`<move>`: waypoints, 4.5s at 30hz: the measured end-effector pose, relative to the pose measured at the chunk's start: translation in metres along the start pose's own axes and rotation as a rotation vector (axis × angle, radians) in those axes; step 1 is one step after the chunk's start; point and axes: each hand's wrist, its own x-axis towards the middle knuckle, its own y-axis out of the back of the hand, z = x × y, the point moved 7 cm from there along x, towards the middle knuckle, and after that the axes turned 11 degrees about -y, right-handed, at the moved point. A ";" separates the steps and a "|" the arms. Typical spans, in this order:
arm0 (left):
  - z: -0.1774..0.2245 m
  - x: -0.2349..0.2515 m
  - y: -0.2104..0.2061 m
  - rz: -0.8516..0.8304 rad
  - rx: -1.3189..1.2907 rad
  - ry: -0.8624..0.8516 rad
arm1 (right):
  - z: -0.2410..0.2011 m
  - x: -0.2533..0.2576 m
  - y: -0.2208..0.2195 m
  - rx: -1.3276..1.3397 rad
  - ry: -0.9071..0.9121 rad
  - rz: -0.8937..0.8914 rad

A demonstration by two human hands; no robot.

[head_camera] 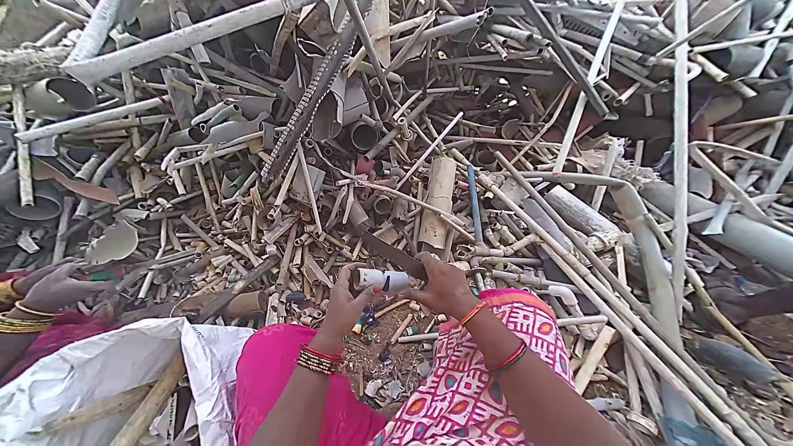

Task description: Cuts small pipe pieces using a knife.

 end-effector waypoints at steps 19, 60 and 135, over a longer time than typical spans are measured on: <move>-0.008 -0.008 -0.017 -0.173 -0.400 0.215 | -0.006 -0.012 -0.037 0.126 0.128 -0.241; 0.012 -0.016 -0.050 -0.189 0.545 -0.218 | -0.006 -0.022 -0.027 1.485 -0.124 -0.023; -0.008 -0.025 -0.042 0.001 -0.436 0.516 | 0.039 -0.007 -0.024 0.809 -0.360 -0.040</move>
